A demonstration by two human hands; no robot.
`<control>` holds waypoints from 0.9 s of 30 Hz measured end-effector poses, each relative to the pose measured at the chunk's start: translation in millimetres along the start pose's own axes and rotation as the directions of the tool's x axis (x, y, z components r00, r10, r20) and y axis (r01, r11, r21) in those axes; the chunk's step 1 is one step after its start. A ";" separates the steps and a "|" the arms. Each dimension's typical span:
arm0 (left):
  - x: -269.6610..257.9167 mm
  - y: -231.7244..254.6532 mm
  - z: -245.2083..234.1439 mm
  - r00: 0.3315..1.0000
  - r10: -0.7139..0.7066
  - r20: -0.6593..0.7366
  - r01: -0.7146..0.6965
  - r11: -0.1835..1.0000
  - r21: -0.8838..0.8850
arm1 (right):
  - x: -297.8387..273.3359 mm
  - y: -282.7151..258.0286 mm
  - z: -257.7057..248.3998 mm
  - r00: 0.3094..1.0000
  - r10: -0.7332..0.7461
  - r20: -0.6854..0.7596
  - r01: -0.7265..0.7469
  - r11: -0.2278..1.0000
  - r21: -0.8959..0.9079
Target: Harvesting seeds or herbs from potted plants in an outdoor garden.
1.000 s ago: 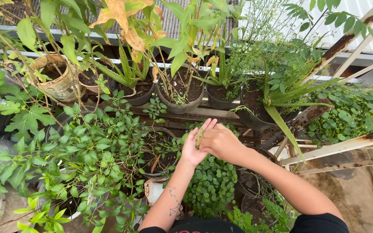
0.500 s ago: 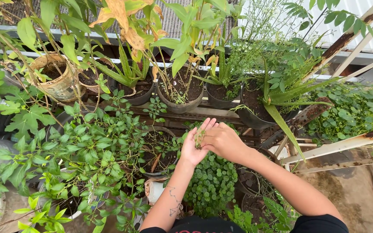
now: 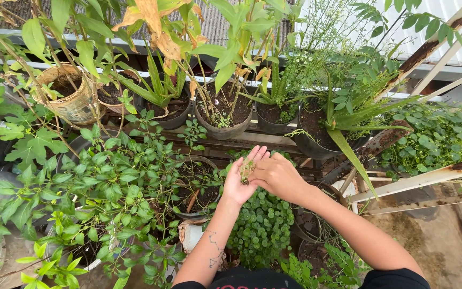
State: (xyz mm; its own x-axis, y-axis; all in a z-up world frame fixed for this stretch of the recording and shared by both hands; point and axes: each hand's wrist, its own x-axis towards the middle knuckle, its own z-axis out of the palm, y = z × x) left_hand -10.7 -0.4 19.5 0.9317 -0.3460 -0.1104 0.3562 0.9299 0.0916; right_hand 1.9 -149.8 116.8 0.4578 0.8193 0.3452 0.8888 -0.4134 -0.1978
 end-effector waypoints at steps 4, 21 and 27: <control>-0.5 0.0 1.0 1.000 -0.010 -0.009 0.010 1.000 -0.017 | -1.3 -0.2 -0.6 1.000 0.000 -0.016 0.000 1.000 0.004; -0.6 -2.2 -1.1 1.000 -0.023 0.016 0.023 1.000 -0.004 | -6.0 -0.8 3.1 0.997 0.034 -0.066 -0.036 0.999 -0.037; 0.3 -3.3 -3.2 1.000 -0.011 0.023 0.012 0.999 -0.041 | -4.2 -1.8 2.4 0.997 0.039 -0.067 -0.042 0.998 -0.048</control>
State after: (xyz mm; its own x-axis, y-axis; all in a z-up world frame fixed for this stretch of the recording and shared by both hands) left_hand -11.8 -3.2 16.0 0.9292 -0.3588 -0.0890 0.3639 0.9301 0.0500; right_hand -1.7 -151.6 113.5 0.4926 0.7739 0.3981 0.8685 -0.4664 -0.1680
